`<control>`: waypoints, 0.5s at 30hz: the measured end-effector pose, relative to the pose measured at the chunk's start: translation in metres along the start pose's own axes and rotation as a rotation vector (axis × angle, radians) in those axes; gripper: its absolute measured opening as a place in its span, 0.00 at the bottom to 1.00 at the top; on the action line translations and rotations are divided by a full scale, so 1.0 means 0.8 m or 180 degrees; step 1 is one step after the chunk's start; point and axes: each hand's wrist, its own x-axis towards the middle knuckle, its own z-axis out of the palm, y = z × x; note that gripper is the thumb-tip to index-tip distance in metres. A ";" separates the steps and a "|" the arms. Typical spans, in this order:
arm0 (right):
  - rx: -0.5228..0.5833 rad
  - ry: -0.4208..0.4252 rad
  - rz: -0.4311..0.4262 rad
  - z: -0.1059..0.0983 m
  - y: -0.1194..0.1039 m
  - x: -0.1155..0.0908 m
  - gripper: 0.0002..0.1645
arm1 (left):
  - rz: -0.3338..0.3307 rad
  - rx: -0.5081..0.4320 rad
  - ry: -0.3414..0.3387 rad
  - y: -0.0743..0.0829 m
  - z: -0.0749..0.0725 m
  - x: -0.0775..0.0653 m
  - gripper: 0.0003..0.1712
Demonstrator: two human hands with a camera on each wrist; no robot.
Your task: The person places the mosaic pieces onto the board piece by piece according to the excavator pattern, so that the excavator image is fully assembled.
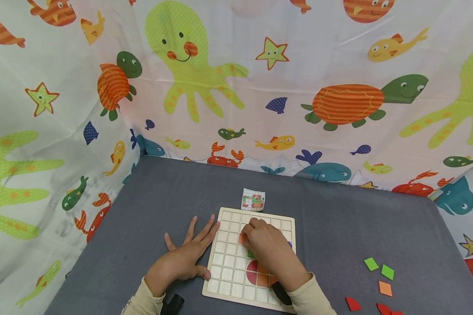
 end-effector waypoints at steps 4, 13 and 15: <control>-0.0013 0.0021 0.0033 -0.004 0.004 -0.005 0.14 | 0.0009 0.0009 -0.0016 0.001 0.002 0.001 0.80; 0.0050 0.0110 0.0243 -0.021 0.033 -0.029 0.13 | 0.0029 0.0003 0.0012 -0.005 0.005 0.005 0.82; 0.0028 0.0111 0.0372 -0.027 0.044 -0.038 0.12 | 0.0004 -0.0010 0.0018 -0.007 0.007 0.007 0.82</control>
